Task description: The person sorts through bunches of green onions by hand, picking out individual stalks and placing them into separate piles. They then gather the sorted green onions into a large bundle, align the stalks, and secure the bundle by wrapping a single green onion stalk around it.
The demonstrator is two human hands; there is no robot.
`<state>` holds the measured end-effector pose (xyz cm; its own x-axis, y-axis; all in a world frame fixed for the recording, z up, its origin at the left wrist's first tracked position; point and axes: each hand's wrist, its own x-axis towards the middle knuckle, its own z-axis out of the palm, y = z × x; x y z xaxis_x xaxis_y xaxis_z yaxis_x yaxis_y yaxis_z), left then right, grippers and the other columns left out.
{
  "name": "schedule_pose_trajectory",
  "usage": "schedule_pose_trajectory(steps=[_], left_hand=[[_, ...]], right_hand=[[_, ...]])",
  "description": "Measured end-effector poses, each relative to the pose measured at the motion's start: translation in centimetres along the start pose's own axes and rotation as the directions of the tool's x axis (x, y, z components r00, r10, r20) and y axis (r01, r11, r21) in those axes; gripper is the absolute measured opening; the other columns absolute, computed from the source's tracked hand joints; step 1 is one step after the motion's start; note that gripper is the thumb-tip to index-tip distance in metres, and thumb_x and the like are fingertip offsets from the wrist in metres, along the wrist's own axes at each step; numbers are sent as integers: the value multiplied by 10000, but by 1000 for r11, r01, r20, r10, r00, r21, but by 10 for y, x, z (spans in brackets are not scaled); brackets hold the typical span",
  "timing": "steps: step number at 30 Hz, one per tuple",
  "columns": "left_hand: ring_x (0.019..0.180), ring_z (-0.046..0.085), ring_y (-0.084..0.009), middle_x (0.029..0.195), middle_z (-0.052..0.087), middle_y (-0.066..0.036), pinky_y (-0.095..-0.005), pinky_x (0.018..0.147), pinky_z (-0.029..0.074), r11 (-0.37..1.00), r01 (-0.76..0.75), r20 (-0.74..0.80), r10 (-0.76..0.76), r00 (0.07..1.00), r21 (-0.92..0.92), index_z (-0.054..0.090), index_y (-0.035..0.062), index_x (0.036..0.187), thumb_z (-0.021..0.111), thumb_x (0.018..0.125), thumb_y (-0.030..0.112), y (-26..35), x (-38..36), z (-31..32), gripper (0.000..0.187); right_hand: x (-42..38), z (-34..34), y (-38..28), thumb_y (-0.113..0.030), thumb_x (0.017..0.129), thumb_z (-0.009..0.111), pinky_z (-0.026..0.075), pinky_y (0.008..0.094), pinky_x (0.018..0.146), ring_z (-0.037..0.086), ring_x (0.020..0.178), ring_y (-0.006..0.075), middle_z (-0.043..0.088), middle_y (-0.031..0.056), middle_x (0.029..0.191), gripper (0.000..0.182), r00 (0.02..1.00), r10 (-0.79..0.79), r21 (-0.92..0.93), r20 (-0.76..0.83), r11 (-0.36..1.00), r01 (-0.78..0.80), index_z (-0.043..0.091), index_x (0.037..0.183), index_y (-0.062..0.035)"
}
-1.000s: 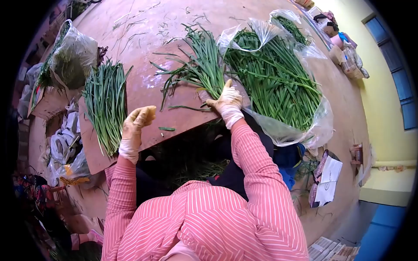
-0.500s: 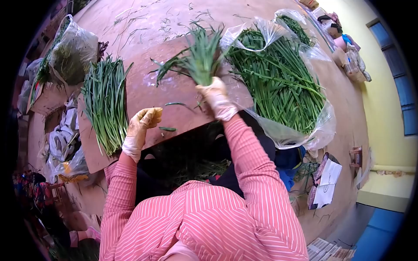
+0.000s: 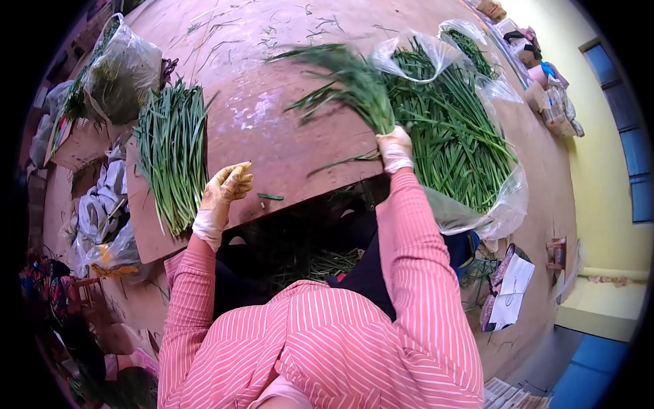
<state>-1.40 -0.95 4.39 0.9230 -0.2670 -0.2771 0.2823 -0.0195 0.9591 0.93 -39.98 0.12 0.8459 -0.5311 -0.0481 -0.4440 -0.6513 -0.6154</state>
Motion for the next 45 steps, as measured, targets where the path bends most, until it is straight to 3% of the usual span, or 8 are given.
schedule_pose_trajectory(steps=[4,9,12,17,26,32,40,45], left_hand=[[831,610,-128,973,647,-60,-262,773,468,1000,17,54,-17,998,4,599,63,1143,536,919,379,7,-2,8,393],[823,606,-125,959,647,-60,-255,760,464,999,51,61,-51,997,-6,612,63,1112,549,904,399,5,2,10,400],[806,601,-115,951,648,-57,-245,740,465,997,57,-27,-55,998,56,615,61,1103,547,905,397,-2,2,2,396],[641,518,-69,742,575,5,-204,602,411,993,-3,-230,29,973,116,642,51,942,575,901,332,0,2,-2,292],[595,449,-47,664,492,45,-191,560,363,993,-34,-282,64,957,109,640,57,916,569,907,313,13,-3,5,265],[594,449,-51,666,496,40,-195,554,365,1000,9,-262,-12,965,-11,642,63,935,563,911,304,5,-2,-3,255],[995,592,-251,1163,575,-121,-342,815,481,735,221,182,-134,974,-641,498,47,1217,454,958,303,-53,26,6,367],[1021,569,-312,1112,573,-173,-414,852,489,634,234,210,-114,971,-737,475,-1,1191,464,950,315,-54,34,27,398]], right_hand=[[-4,26,-19,-219,771,718,467,300,587,557,599,134,634,12,726,252,971,-228,437,71,882,175,644,923,-31],[-60,29,-89,-309,800,709,468,279,576,554,605,118,616,26,746,318,826,-129,693,549,623,-363,628,921,-27],[-38,28,-53,-392,815,676,492,312,724,612,764,210,636,106,874,500,973,-72,111,218,993,49,586,1096,12],[-66,7,-59,-276,766,703,474,388,817,592,914,317,604,172,1001,494,750,-521,-403,-409,840,363,555,1181,-54],[-94,109,-149,-343,831,619,490,395,655,626,760,303,640,119,832,288,749,-656,-111,94,741,663,665,913,-72],[-63,132,-180,-450,745,675,504,358,715,650,838,292,662,156,892,442,900,-197,-392,389,849,355,660,874,-27],[-109,73,-133,-216,807,712,444,217,548,550,624,77,591,4,700,231,633,-325,515,702,846,-137,621,897,-24],[-115,51,-121,-213,844,675,379,197,468,467,516,53,557,-16,655,184,560,-209,465,802,806,-365,603,882,-48]])
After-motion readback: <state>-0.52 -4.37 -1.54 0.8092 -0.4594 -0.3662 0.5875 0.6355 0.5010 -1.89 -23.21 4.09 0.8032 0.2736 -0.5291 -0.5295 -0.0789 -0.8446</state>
